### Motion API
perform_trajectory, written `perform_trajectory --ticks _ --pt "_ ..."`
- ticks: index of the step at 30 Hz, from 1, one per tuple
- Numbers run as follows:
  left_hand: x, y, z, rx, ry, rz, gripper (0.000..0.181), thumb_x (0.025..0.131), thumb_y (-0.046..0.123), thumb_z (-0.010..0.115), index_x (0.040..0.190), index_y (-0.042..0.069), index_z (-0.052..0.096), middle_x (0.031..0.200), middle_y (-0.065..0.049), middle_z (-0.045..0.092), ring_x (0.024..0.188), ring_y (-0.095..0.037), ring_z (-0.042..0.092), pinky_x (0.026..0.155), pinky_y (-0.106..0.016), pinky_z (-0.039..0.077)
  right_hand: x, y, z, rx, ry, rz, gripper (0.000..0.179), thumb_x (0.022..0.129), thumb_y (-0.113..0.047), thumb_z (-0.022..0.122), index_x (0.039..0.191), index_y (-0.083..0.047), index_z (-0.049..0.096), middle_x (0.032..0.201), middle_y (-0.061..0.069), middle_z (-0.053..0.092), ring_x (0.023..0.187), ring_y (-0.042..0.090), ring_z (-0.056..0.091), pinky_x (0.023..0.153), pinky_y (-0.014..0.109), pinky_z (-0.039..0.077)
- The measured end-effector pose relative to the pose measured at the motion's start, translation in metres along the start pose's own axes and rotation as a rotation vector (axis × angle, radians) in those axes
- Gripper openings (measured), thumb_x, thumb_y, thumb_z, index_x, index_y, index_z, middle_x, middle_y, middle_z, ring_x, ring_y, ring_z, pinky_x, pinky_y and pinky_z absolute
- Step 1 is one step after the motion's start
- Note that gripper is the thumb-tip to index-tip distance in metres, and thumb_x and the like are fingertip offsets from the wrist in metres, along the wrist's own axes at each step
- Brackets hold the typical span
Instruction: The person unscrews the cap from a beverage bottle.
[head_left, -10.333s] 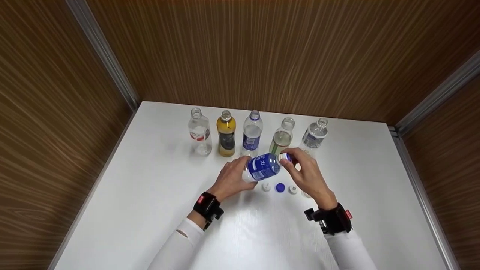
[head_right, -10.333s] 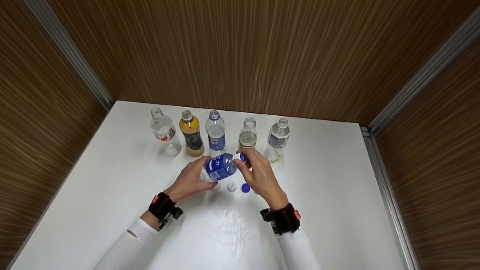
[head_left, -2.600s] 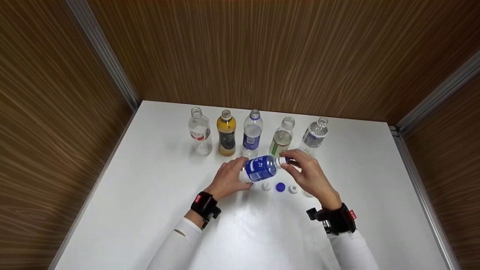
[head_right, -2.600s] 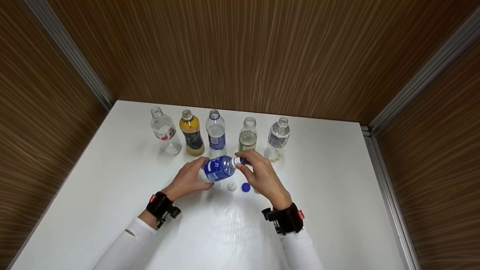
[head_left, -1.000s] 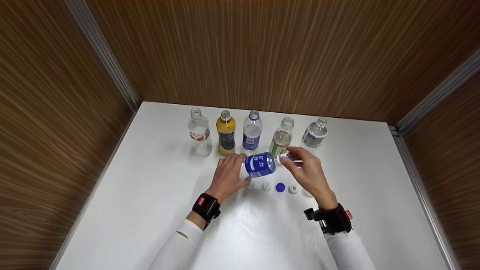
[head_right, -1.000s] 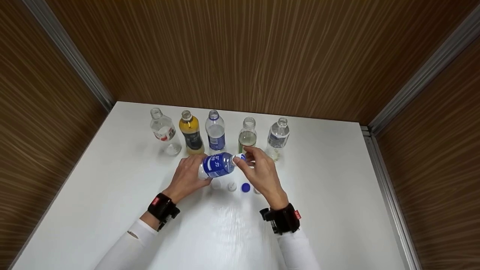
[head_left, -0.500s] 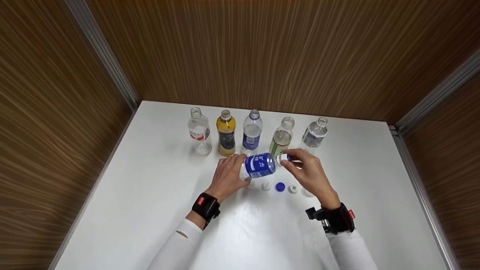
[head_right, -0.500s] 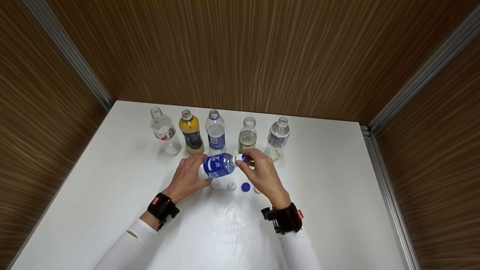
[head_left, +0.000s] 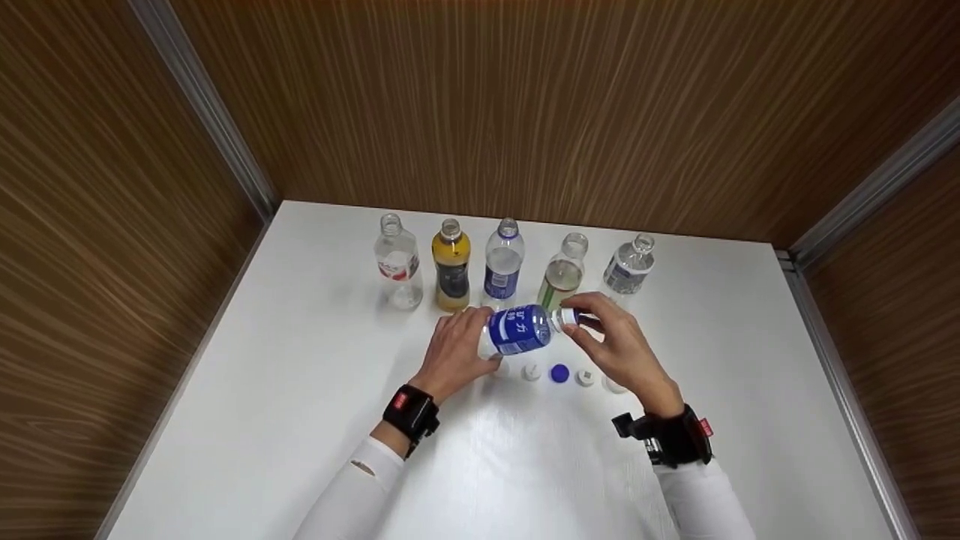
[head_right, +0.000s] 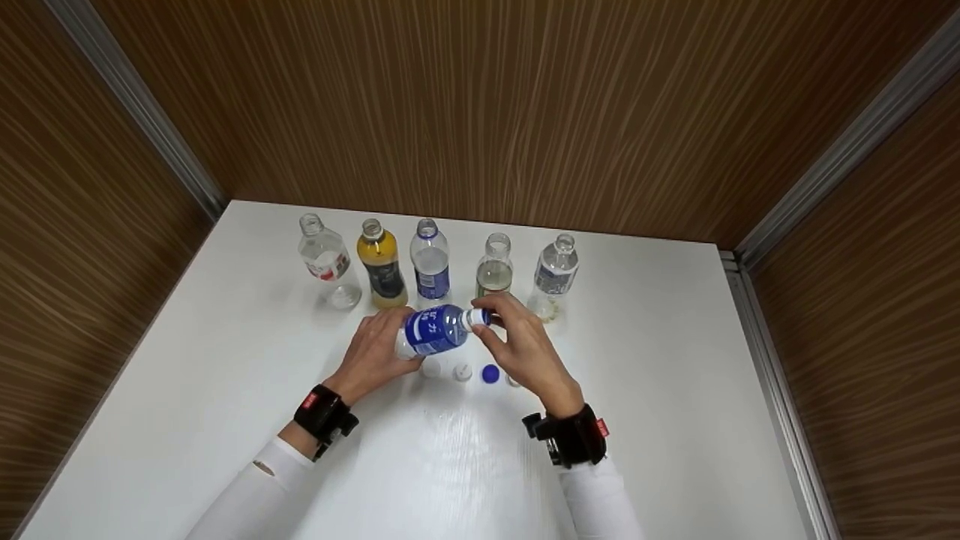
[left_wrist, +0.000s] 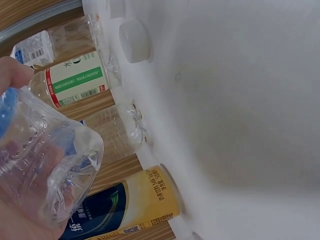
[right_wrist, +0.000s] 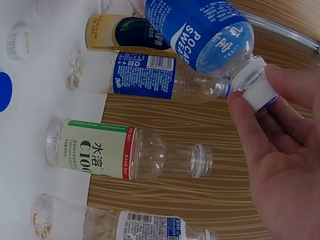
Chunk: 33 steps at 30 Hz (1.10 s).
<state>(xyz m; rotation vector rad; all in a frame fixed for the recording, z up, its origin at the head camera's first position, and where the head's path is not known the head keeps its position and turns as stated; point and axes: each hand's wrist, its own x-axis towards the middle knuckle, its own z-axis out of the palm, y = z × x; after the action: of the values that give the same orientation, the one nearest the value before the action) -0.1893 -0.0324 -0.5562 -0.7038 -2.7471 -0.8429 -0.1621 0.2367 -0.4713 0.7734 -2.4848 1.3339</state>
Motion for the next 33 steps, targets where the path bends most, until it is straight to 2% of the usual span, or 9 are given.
perform_trajectory --ticks 3,7,14,19,24,29,33 --pt "0.000 0.000 0.000 0.000 0.000 0.003 0.077 0.074 0.031 0.091 0.137 0.007 0.055 0.122 -0.008 0.066 0.114 -0.025 0.062 0.099 -0.045 0.046 0.000 -0.001 -0.001 0.000 -0.004 -0.028 0.035 0.091 0.008 0.072 0.124 0.001 0.065 0.121 0.009 0.067 0.115 0.028 0.066 0.097 0.029 0.054" --pt "0.000 -0.001 0.001 -0.019 -0.008 0.001 0.077 0.073 0.031 0.092 0.136 0.007 0.056 0.121 -0.008 0.066 0.113 -0.025 0.062 0.098 -0.045 0.047 0.000 -0.001 0.000 -0.005 -0.003 -0.057 0.036 0.089 0.011 0.073 0.123 0.003 0.064 0.121 0.011 0.067 0.115 0.030 0.065 0.098 0.029 0.054" --pt "-0.004 -0.004 0.003 -0.080 0.009 -0.033 0.078 0.074 0.030 0.091 0.138 0.006 0.054 0.127 -0.010 0.066 0.116 -0.027 0.062 0.102 -0.046 0.046 -0.002 0.002 0.000 0.013 0.032 -0.046 0.037 0.089 0.014 0.071 0.123 0.003 0.064 0.121 0.010 0.066 0.116 0.030 0.064 0.099 0.033 0.053" --pt "-0.006 -0.007 0.004 -0.203 0.059 -0.063 0.075 0.076 0.028 0.090 0.138 0.004 0.054 0.129 -0.011 0.067 0.117 -0.027 0.063 0.104 -0.048 0.047 -0.004 0.005 -0.001 0.019 0.070 -0.023 0.036 0.090 0.013 0.071 0.124 0.002 0.064 0.121 0.011 0.066 0.114 0.024 0.064 0.099 0.028 0.053" --pt "-0.008 -0.011 0.005 -0.342 0.072 -0.142 0.074 0.079 0.031 0.089 0.139 0.007 0.054 0.128 -0.008 0.067 0.117 -0.025 0.063 0.104 -0.047 0.047 -0.006 0.007 -0.001 0.021 0.095 -0.011 0.034 0.092 0.009 0.071 0.124 0.001 0.064 0.122 0.011 0.065 0.114 0.023 0.064 0.098 0.026 0.053" --pt "-0.010 -0.014 0.004 -0.432 0.085 -0.196 0.074 0.079 0.030 0.089 0.140 0.006 0.054 0.129 -0.009 0.066 0.119 -0.026 0.062 0.104 -0.049 0.047 -0.008 0.010 -0.001 0.032 0.114 0.019 0.032 0.093 0.008 0.071 0.123 0.002 0.064 0.122 0.011 0.065 0.113 0.026 0.065 0.097 0.030 0.055" --pt "-0.011 -0.016 0.004 -0.467 0.089 -0.216 0.076 0.078 0.030 0.089 0.141 0.005 0.052 0.130 -0.011 0.065 0.120 -0.028 0.062 0.105 -0.049 0.047 -0.010 0.009 0.000 0.030 0.118 0.067 0.033 0.092 0.008 0.071 0.124 0.003 0.063 0.122 0.012 0.065 0.114 0.027 0.065 0.098 0.026 0.053"
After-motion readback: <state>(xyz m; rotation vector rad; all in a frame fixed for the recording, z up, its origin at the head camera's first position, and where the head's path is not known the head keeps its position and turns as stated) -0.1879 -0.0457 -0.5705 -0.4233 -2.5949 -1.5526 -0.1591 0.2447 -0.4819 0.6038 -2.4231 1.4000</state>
